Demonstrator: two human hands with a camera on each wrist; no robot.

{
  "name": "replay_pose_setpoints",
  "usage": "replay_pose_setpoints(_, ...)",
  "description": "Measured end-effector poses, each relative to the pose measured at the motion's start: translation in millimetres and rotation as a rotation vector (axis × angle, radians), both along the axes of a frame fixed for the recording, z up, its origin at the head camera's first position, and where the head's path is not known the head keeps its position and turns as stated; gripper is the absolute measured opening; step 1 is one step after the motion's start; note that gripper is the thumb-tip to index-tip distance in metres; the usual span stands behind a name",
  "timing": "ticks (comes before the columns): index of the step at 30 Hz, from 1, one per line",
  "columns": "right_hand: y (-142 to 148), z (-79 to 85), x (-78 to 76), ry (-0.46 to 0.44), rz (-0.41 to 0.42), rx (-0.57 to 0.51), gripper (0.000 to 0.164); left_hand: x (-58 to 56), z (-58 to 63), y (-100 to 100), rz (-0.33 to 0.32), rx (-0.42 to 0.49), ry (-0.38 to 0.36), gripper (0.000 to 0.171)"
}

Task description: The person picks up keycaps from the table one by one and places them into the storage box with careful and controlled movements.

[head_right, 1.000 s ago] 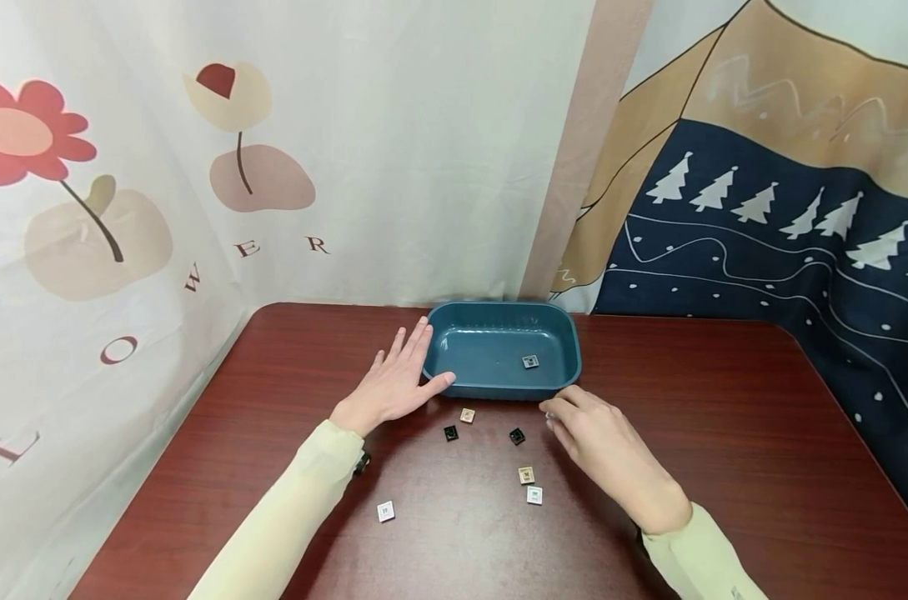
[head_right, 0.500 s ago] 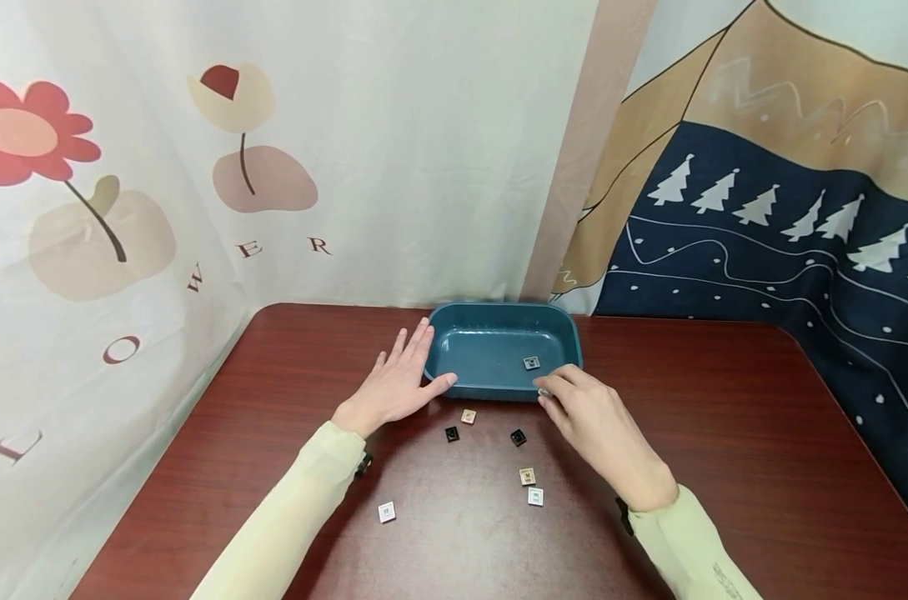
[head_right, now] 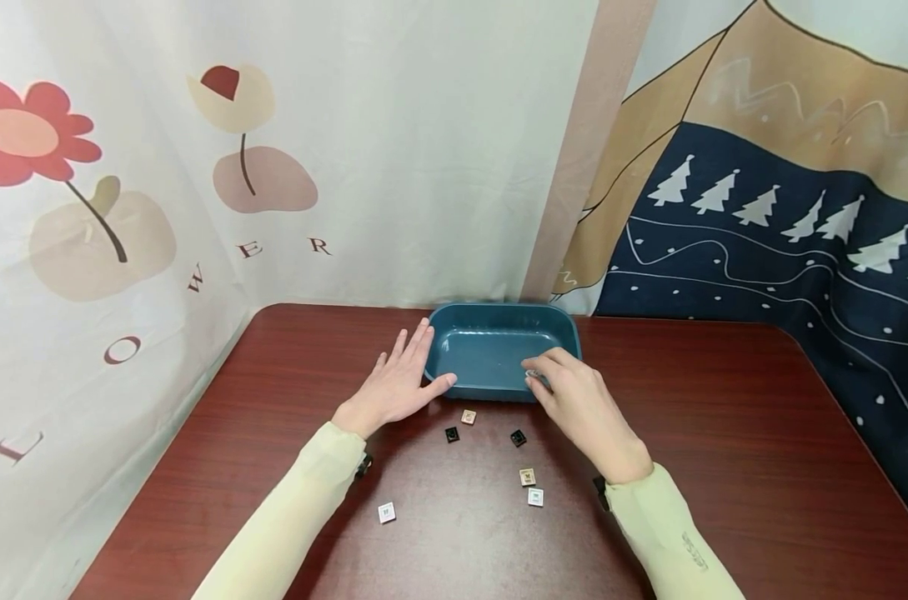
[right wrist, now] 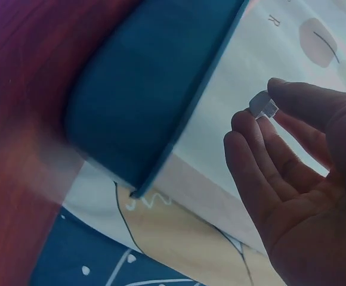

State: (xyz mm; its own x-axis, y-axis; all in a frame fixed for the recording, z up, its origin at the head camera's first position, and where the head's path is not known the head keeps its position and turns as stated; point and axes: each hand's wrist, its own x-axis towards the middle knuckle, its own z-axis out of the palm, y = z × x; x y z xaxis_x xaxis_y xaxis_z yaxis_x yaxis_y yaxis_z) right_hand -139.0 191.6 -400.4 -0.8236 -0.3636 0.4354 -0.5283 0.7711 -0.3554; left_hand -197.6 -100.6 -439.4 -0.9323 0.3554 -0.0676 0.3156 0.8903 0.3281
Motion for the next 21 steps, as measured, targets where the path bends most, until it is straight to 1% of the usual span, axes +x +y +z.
replay_pose_setpoints(6,-5.4,-8.3,-10.3,-0.070,-0.021,-0.023,0.022,0.3,-0.3,0.9,0.002,0.006,-0.003,0.100)
replay_pose_setpoints(13,-7.6,-15.5,-20.3,-0.120,-0.031,-0.041,0.023,0.9,-0.3,0.8,0.003,0.014,-0.005,0.100)
replay_pose_setpoints(21,-10.2,-20.6,-28.3,-0.141,-0.037,-0.013,0.023,0.4,-0.1,-0.2,0.005,0.010,-0.008,0.100)
